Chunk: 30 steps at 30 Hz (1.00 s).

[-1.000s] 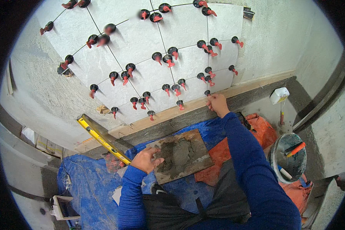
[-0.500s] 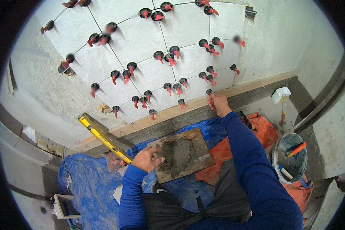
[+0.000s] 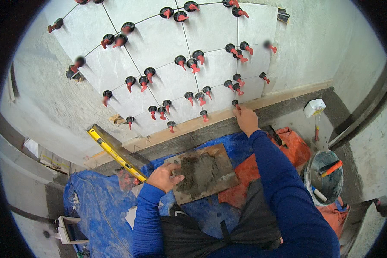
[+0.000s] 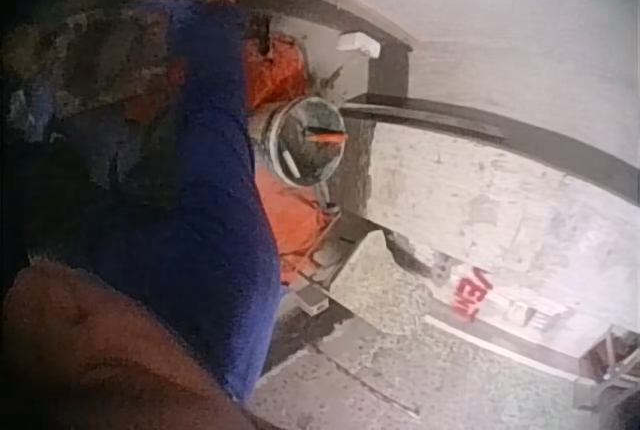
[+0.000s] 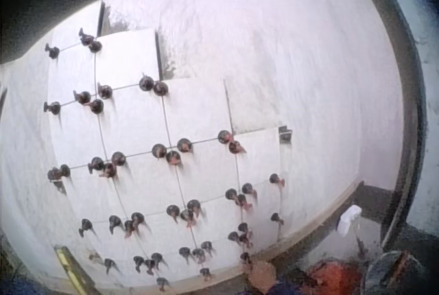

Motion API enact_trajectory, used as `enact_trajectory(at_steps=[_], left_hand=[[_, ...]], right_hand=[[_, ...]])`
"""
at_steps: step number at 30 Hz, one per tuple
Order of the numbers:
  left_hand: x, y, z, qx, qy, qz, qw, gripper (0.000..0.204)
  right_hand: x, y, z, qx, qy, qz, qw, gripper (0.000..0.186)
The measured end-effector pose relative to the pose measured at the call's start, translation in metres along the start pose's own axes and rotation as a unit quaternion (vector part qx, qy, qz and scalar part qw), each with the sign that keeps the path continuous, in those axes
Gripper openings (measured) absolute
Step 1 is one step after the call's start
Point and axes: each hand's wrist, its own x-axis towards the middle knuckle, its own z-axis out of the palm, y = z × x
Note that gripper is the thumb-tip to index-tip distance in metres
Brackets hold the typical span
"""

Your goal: The person kneels on a blue tarp and uses a trowel to spread adhesive on a tile, then places the tile on a wall with red leveling clips. The person uses a sponge to wipe the tile surface and adjusts the clips to align the tiles.

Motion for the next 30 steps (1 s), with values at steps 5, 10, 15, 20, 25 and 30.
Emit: enact_trajectory(at_steps=[5, 10, 15, 20, 25, 30], left_hand=[[-0.006, -0.005, -0.003, -0.011, -0.001, -0.024, 1.000, 0.046], [-0.010, -0.006, -0.005, -0.003, 0.000, -0.016, 1.000, 0.049], [-0.008, -0.003, -0.007, -0.019, -0.019, -0.047, 0.999, 0.048], [-0.004, -0.002, -0.005, -0.005, -0.012, -0.035, 0.999, 0.046], [-0.003, 0.000, -0.001, -0.012, 0.004, -0.012, 1.000, 0.044], [0.000, 0.001, -0.001, -0.002, -0.011, -0.026, 1.000, 0.045]], right_hand=[[-0.002, -0.005, -0.005, -0.132, -0.041, -0.061, 0.988, 0.024], [-0.003, -0.006, 0.005, -0.137, -0.032, -0.051, 0.989, 0.016], [-0.005, 0.001, 0.010, -0.061, 0.023, -0.076, 0.995, 0.028], [0.001, 0.001, 0.003, -0.027, -0.015, -0.053, 0.998, 0.030], [0.011, 0.005, -0.022, 0.453, -0.200, 0.208, 0.844, 0.035], [0.012, 0.005, -0.024, 0.618, -0.220, 0.330, 0.679, 0.030]])
